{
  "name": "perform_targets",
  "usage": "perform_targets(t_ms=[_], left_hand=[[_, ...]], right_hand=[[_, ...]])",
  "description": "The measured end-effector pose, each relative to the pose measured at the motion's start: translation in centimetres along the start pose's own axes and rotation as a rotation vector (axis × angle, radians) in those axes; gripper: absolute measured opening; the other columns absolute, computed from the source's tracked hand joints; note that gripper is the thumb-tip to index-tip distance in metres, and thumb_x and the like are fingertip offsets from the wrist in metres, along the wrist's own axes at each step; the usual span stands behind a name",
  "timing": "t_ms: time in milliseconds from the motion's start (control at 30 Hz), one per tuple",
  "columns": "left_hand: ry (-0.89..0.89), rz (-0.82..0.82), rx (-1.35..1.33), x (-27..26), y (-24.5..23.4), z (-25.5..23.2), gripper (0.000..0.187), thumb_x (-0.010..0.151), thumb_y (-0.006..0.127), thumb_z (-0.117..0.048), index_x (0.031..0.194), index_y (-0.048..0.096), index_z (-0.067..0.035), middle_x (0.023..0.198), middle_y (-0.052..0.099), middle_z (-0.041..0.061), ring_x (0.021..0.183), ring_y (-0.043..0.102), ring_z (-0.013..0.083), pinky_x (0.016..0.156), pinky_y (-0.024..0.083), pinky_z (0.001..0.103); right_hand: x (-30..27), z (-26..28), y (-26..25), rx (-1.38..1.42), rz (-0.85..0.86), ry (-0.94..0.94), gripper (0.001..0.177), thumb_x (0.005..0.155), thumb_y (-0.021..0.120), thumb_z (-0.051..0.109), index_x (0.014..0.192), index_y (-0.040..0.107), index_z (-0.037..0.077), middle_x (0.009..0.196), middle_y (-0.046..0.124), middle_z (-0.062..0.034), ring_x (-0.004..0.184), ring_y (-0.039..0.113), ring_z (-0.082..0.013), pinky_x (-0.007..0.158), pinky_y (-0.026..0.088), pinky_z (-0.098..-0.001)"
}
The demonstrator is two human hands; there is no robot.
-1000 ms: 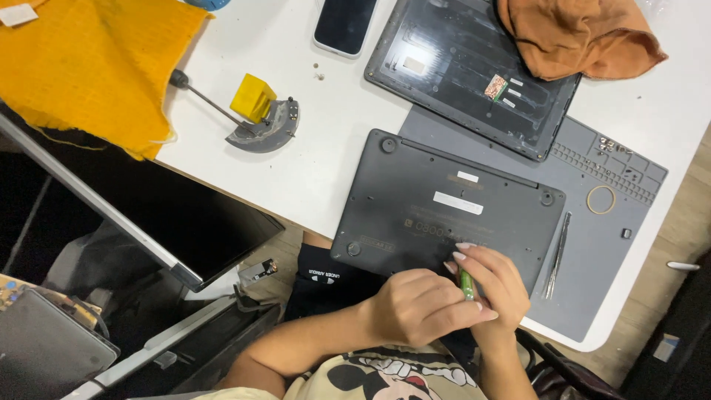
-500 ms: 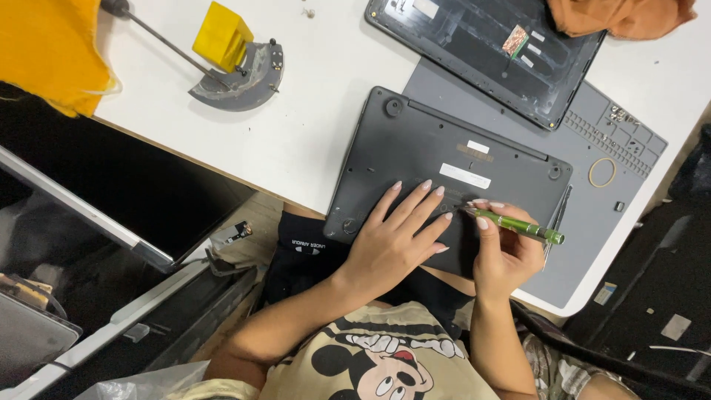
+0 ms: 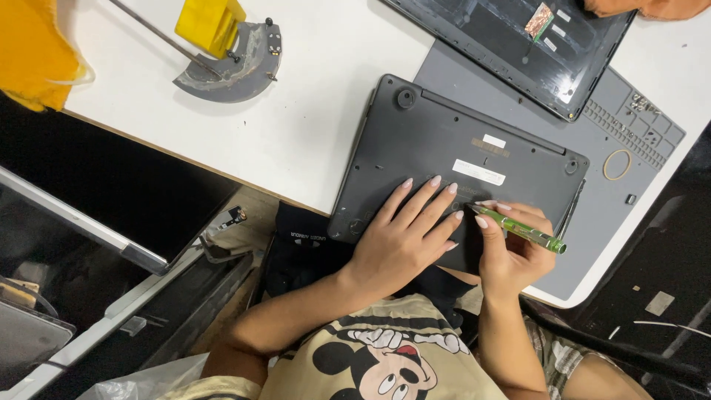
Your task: The person uses a green screwdriver to remove screws from the back panel of a black electronic device. They then use tweezers to pick up small components and place them on the table.
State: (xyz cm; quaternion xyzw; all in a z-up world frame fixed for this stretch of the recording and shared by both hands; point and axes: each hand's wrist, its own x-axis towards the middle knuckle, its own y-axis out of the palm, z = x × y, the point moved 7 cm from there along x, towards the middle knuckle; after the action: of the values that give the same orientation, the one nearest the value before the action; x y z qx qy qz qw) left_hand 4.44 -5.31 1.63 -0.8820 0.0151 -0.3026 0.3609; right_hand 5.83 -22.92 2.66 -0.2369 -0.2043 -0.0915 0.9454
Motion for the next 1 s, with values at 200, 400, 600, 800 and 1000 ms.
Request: perform_targets(t_ms=[200,400,600,800,1000], left_hand=[[-0.009,-0.007,-0.004,-0.1,0.2,0.0,0.030,0.102,0.071,-0.029,0.125,0.072,-0.009,0.145,0.065,0.018,0.142,0.058,0.0367,0.120,0.043,0.059],[-0.011,-0.002,-0.002,-0.1,0.2,0.0,0.029,0.103,0.068,-0.028,0.125,0.072,-0.010,0.146,0.064,0.017,0.142,0.058,0.0359,0.121,0.043,0.058],[-0.005,-0.030,0.004,0.0,0.0,0.0,0.028,0.104,0.066,-0.028,0.124,0.071,-0.010,0.145,0.065,0.017,0.141,0.059,0.0356,0.121,0.044,0.058],[-0.003,0.134,0.065,0.8,-1.2,0.0,0.027,0.105,0.079,-0.031,0.126,0.075,-0.014,0.148,0.063,0.013,0.141,0.057,0.0309,0.121,0.044,0.050],[0.013,0.137,0.079,0.8,-1.2,0.1,0.029,0.106,0.080,-0.032,0.127,0.074,-0.013,0.148,0.063,0.013,0.141,0.058,0.0314,0.121,0.045,0.050]], right_hand=[[0.2,-0.1,-0.2,-0.037,0.071,0.013,0.029,0.091,0.089,-0.002,0.100,0.064,-0.013,0.094,0.064,-0.0256,0.094,0.075,-0.0436,0.084,0.059,-0.0469],[2.2,1.7,0.4,-0.041,0.262,0.014,0.017,0.091,0.085,-0.002,0.096,0.070,-0.009,0.091,0.071,-0.0248,0.094,0.076,-0.0467,0.086,0.059,-0.0509],[3.6,2.9,0.7,-0.045,0.418,0.122,0.009,0.093,0.078,-0.002,0.100,0.074,-0.004,0.098,0.076,-0.0238,0.103,0.077,-0.0455,0.089,0.058,-0.0516],[3.3,4.4,0.5,-0.238,0.335,0.011,0.021,0.100,0.077,0.010,0.111,0.068,-0.005,0.113,0.070,-0.0234,0.110,0.071,-0.0361,0.106,0.055,-0.0434],[1.4,2.8,-1.1,-0.251,0.154,0.066,0.020,0.100,0.081,-0.002,0.111,0.067,-0.008,0.105,0.073,-0.0237,0.103,0.069,-0.0351,0.100,0.056,-0.0418]])
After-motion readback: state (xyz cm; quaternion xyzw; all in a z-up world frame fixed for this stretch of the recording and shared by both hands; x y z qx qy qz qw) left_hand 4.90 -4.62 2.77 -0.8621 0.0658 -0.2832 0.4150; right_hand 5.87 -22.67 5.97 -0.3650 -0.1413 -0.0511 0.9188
